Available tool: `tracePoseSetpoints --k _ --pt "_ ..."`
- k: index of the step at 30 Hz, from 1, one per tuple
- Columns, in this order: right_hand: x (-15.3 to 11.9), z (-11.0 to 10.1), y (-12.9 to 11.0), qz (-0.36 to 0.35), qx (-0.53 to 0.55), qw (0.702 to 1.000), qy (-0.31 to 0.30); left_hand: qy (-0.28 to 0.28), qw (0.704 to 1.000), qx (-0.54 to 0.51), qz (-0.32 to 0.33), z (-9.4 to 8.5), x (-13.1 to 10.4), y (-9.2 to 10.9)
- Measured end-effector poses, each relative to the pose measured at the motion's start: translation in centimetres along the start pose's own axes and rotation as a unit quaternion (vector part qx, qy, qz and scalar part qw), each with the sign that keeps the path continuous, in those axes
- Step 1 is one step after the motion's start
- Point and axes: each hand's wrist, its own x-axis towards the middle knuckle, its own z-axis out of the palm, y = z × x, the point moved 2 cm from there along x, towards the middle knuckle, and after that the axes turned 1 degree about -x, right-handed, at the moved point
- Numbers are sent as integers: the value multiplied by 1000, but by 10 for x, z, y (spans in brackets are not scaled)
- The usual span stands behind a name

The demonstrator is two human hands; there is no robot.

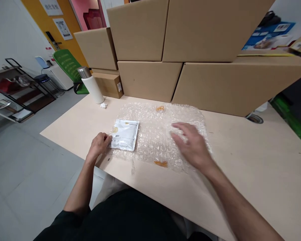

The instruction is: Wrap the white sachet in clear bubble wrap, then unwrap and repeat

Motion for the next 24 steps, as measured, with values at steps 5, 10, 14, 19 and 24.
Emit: tracePoseSetpoints --k 5,10,14,19,24 --pt "6 102 -50 -173 -4 961 -214 -3 1000 15 -9 -1 -1 4" --pt "8 156 -69 -208 -125 928 -282 16 999 -33 -27 0 5 -1" --pt "9 156 -72 -190 -115 938 -266 -31 973 -229 -31 2 13 -7" --pt "11 144 -59 -92 85 954 -273 -76 907 -408 64 -9 4 28" --pt "11 124 -38 76 301 924 -225 -152 893 -395 154 -4 -9 88"
